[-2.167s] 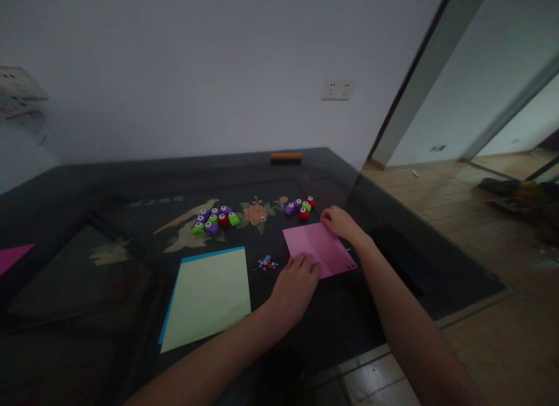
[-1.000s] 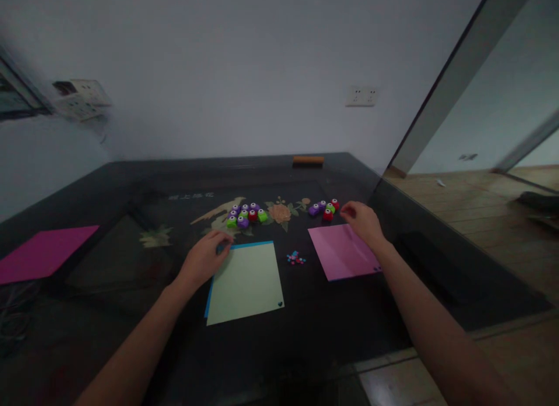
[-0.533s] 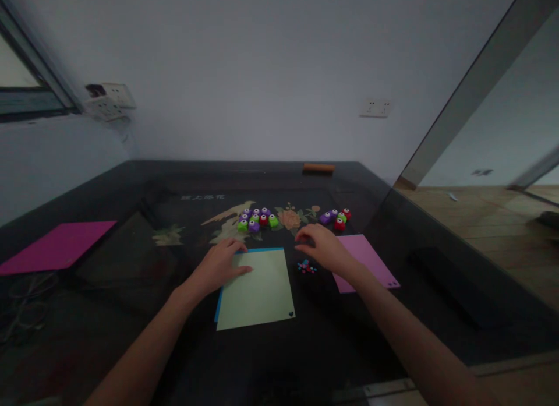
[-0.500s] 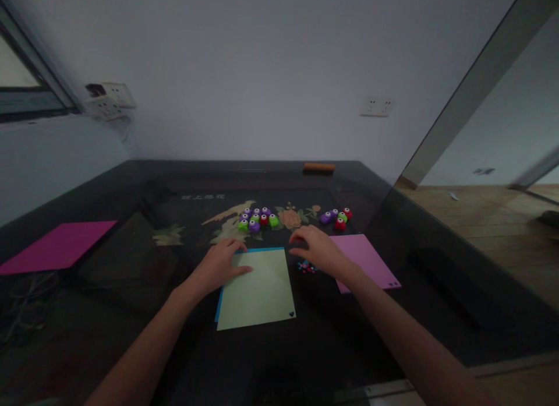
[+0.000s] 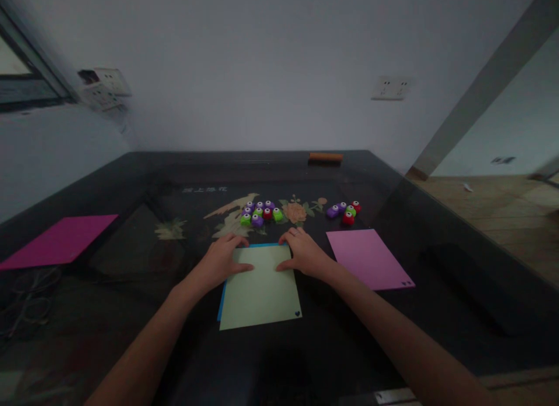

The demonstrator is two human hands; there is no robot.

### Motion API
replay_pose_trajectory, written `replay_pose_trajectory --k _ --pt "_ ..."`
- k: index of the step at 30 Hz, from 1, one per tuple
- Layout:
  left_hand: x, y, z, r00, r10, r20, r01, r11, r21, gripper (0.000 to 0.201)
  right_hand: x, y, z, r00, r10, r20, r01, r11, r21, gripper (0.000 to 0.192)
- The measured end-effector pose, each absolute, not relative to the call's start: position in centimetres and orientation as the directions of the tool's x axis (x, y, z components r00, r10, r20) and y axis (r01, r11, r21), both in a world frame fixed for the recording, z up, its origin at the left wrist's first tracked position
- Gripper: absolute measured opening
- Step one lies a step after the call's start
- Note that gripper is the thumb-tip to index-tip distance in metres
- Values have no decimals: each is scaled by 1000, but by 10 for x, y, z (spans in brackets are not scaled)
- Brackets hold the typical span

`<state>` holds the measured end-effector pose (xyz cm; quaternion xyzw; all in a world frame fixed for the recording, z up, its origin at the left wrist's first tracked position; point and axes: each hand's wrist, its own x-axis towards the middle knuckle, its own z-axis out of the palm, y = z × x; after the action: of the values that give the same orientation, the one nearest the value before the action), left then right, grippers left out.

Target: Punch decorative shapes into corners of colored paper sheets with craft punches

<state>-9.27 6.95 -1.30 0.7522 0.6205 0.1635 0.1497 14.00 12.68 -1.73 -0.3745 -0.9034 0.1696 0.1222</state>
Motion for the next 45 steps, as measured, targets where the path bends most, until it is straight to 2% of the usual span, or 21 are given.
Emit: replay_pose_trajectory --k 6,15,23,25,27,30,32,35,39,45 --pt "-91 70 -12 191 979 70 871 -202 448 41 140 130 -21 -694 716 82 639 664 -387 58" --pt "-90 71 -4 143 988 66 804 -155 574 21 140 126 -16 -677 731 84 651 648 -395 55" --pt "-94 72 2 83 996 22 766 -78 638 25 141 120 -8 -637 765 97 661 606 -443 50" --pt "-96 72 2 61 998 1 730 -45 682 29 142 119 -3 -603 793 88 653 554 -516 46" --pt "-99 73 1 30 999 -14 680 -10 734 32 143 119 0 -552 832 57 619 454 -641 42" --pt "-102 74 0 -3 999 -44 598 36 800 37 144 121 -1 -522 852 -43 458 238 -857 41" --pt "-103 74 0 -13 998 -59 555 56 830 38 146 122 -3 -558 820 -127 333 81 -939 46" --pt "-102 73 1 -54 998 -45 500 66 864 40 150 122 -4 -620 759 -198 226 -69 -972 48" --pt "-95 69 7 -112 993 -23 430 69 900 42 156 117 4 -693 677 -248 186 -165 -969 40" --pt "-84 65 14 -133 991 -14 389 65 919 40 161 115 8 -734 602 -314 279 -154 -948 26"
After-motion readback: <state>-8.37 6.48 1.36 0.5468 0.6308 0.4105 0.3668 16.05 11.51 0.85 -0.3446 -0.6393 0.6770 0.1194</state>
